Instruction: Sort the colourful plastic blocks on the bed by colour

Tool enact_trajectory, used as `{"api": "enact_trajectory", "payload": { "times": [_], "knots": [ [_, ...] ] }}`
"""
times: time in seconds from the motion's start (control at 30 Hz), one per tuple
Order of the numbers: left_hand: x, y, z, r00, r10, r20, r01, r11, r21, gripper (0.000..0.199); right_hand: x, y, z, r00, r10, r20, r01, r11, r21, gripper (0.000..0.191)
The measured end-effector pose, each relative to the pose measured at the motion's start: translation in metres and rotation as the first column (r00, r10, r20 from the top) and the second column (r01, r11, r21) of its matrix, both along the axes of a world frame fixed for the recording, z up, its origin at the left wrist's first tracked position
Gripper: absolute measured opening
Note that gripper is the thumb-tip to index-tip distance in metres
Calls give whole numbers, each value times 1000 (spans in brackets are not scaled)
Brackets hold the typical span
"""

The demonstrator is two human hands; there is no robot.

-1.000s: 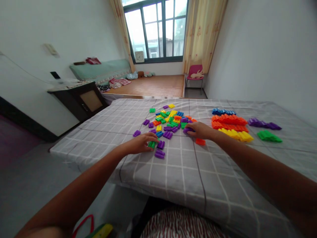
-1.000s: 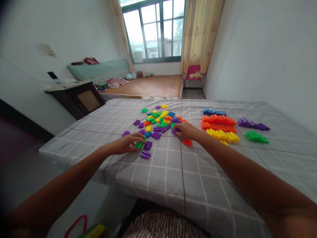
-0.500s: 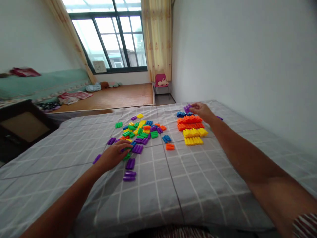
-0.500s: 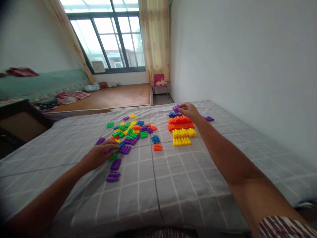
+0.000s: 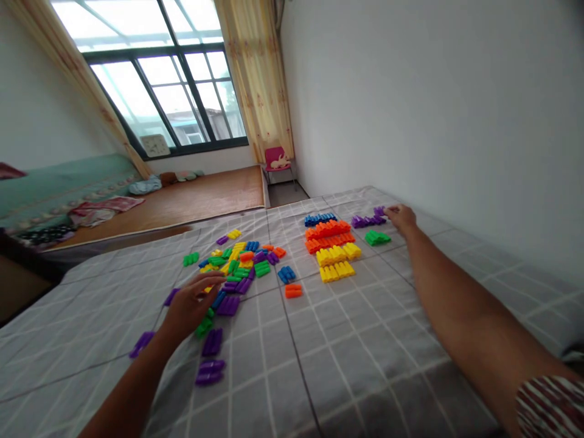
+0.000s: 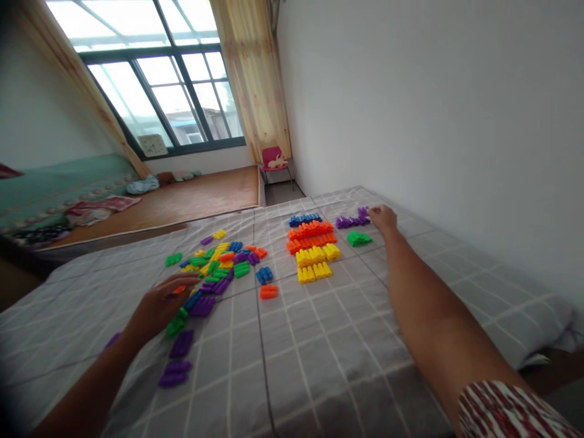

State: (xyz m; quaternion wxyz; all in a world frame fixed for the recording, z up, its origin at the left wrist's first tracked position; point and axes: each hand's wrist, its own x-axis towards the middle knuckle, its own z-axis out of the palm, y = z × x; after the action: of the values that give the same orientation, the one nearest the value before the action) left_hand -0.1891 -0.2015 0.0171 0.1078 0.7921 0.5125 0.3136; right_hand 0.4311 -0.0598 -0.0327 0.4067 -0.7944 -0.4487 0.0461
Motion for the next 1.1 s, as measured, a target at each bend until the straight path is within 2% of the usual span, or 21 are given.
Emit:
{"api": "enact_trajectory", "payload": {
  "times": [0.13,0.23,0.3,0.4,0.47,0.63,0.8,0.93,1.1],
  "knots": [
    [-2,-3,-9,999,30,19,-30,1000,-8,42,-2,11,1,997,-9,80,9,1000,2,26],
    [-6,-4,-13,999,39,30,-39,999,-16,43,7,6,0,995,-92,28,91,996,17,22],
    [-8,-4,-13,999,42,32,-42,999,-15,43,14,1,-2,976,-114,-187,116,993,0,19],
    [-9,-2,-12,998,37,43,-37,999,-7,43,16,-2,-6,812,7,-584,6,1000,21,14],
    [-9,-2,-12,998,35,48,-35,999,-1,44,11,0,-9,729,74,-681,-43,997,63,11],
    [-10,-2,-14,999,29,21,-29,999,13,43,-11,9,-13,726,106,-679,-43,993,108,12],
    [-8,-4,-12,999,33,-1,-33,999,16,46,-21,7,-8,739,176,-651,-91,982,163,7],
    [-6,-4,-10,999,38,7,-38,999,22,47,-12,-1,-1,852,104,-512,-59,993,103,8],
    [-8,-4,-12,999,33,5,-33,999,26,47,10,-12,1,888,83,-453,-66,996,54,20]
  ]
}}
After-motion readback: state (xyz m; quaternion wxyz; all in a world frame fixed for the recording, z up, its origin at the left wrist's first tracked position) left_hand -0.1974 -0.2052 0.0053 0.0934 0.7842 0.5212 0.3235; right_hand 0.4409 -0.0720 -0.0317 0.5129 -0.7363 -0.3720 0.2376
